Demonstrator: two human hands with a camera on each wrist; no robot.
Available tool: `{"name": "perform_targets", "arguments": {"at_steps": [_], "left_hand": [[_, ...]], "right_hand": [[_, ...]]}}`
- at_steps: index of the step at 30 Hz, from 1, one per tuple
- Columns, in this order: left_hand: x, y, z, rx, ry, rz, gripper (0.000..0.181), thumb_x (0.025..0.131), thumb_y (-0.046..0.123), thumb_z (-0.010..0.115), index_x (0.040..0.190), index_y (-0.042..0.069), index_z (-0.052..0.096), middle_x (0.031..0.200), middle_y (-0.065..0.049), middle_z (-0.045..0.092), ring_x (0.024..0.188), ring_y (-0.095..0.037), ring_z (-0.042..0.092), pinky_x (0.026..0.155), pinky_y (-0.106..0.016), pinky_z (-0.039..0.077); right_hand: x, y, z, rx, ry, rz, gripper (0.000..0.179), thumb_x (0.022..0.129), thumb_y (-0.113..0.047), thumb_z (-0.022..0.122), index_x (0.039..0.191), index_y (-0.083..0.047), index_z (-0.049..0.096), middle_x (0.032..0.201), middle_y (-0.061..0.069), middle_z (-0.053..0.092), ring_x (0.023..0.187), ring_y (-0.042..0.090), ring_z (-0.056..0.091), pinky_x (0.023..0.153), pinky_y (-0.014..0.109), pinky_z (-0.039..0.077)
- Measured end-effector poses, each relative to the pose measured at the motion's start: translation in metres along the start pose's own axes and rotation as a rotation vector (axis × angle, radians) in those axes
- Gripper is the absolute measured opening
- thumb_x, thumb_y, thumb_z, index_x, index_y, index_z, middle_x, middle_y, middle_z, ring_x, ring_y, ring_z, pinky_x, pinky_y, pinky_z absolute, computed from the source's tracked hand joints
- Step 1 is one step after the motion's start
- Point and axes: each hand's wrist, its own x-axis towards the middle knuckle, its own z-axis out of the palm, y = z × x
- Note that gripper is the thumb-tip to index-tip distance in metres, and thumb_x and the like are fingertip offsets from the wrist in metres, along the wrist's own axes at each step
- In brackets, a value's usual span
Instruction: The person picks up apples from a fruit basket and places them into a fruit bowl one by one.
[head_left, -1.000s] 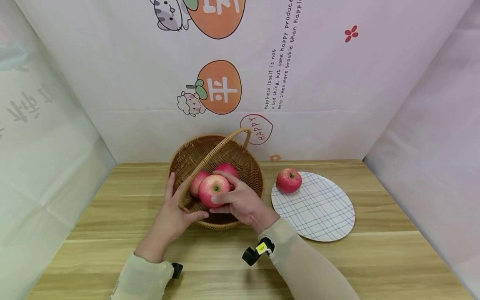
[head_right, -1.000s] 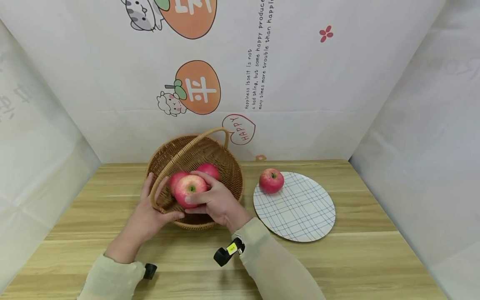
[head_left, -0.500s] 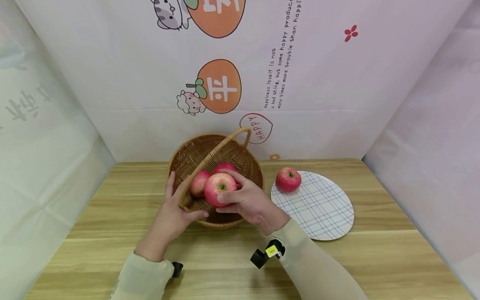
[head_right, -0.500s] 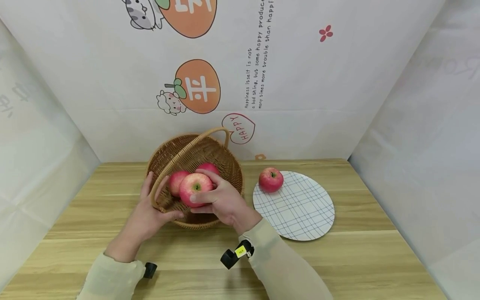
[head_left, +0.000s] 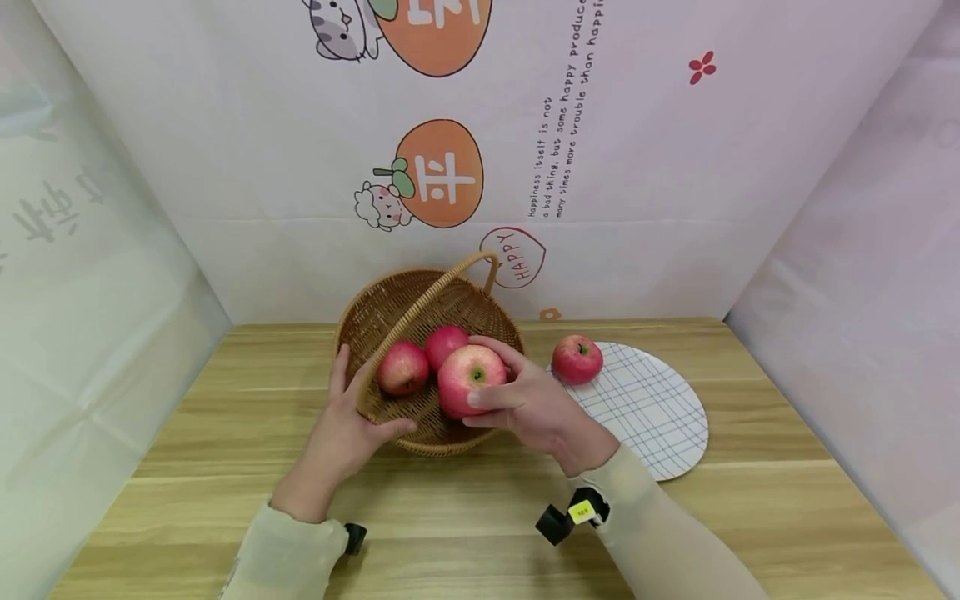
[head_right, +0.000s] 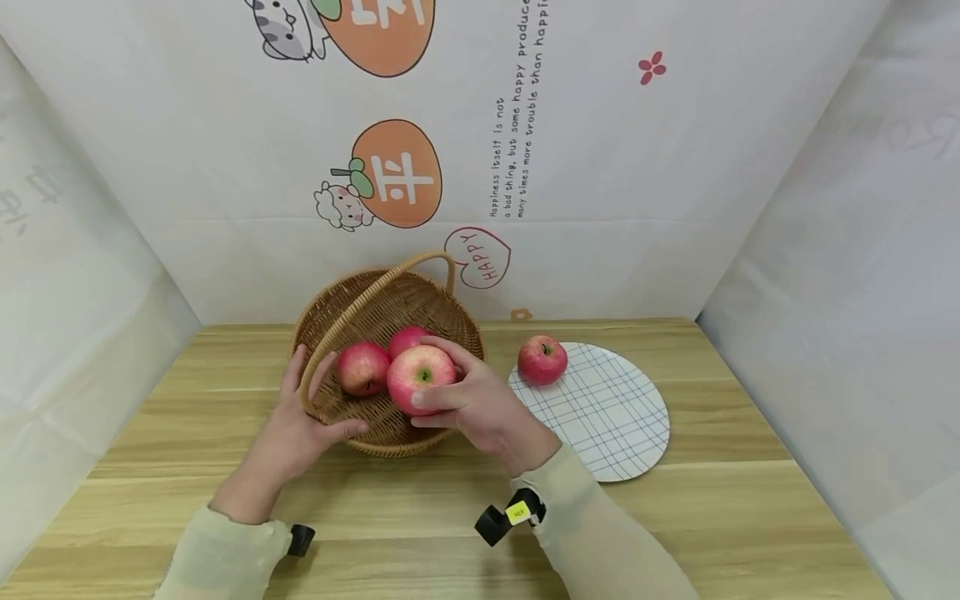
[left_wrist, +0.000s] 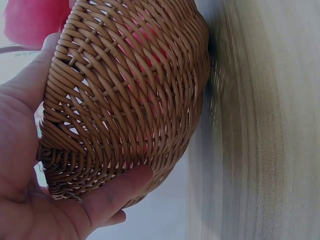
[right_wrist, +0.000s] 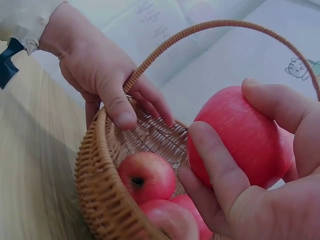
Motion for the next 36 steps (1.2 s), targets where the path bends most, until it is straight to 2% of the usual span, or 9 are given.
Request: {"name": "perform_targets", "arguments": {"at_steps": [9,14,17,22,29,36], "left_hand": [[0.001,0.0,0.003,-0.013,0.006,0.011,0.107,0.074,0.045,0.088,0.158,0.017,0.03,0.165,-0.012,-0.008,0.125,-0.054,0.045,0.095,-0.059,0.043],[0.002,-0.001,0.002,-0.002,0.006,0.002,0.108,0.074,0.048,0.087,0.158,0.014,0.029,0.165,-0.012,-0.009,0.124,-0.053,0.047,0.095,-0.058,0.044],[0.002,-0.002,0.002,0.0,0.0,-0.018,0.109,0.074,0.049,0.087,0.159,0.014,0.027,0.165,-0.01,-0.01,0.123,-0.053,0.048,0.094,-0.058,0.044],[0.002,-0.002,0.002,0.005,-0.008,-0.038,0.11,0.074,0.051,0.086,0.16,0.016,0.026,0.165,-0.008,-0.011,0.124,-0.053,0.047,0.094,-0.057,0.044],[0.002,-0.002,0.002,-0.002,-0.019,-0.045,0.11,0.074,0.052,0.085,0.16,0.016,0.026,0.165,-0.008,-0.011,0.129,-0.053,0.041,0.098,-0.058,0.041],[0.001,0.0,0.0,-0.011,-0.023,-0.056,0.109,0.075,0.049,0.086,0.159,0.014,0.026,0.165,-0.009,-0.012,0.13,-0.053,0.04,0.099,-0.059,0.04]], "right_hand": [[-0.031,-0.01,-0.035,-0.009,0.043,-0.002,0.079,0.083,0.015,0.069,0.151,-0.015,0.039,0.146,0.021,0.033,0.118,0.037,0.052,0.089,0.056,0.049],[-0.049,-0.017,-0.059,-0.078,0.081,-0.004,0.082,0.083,0.015,0.069,0.152,-0.012,0.033,0.148,0.021,0.028,0.119,0.038,0.051,0.091,0.058,0.047],[-0.06,-0.022,-0.074,-0.137,0.087,-0.01,0.083,0.085,0.012,0.069,0.154,-0.014,0.031,0.149,0.02,0.026,0.12,0.038,0.05,0.091,0.057,0.048],[-0.08,-0.029,-0.102,-0.176,0.103,-0.036,0.08,0.088,0.01,0.066,0.155,-0.016,0.03,0.146,0.019,0.027,0.118,0.036,0.051,0.09,0.054,0.049],[-0.106,-0.039,-0.147,-0.201,0.222,-0.012,0.073,0.092,0.009,0.064,0.151,-0.021,0.033,0.141,0.019,0.024,0.11,0.031,0.057,0.09,0.051,0.049],[-0.124,-0.048,-0.18,-0.199,0.269,0.0,0.069,0.095,0.008,0.061,0.149,-0.025,0.032,0.138,0.018,0.023,0.104,0.028,0.062,0.089,0.047,0.051]]}}
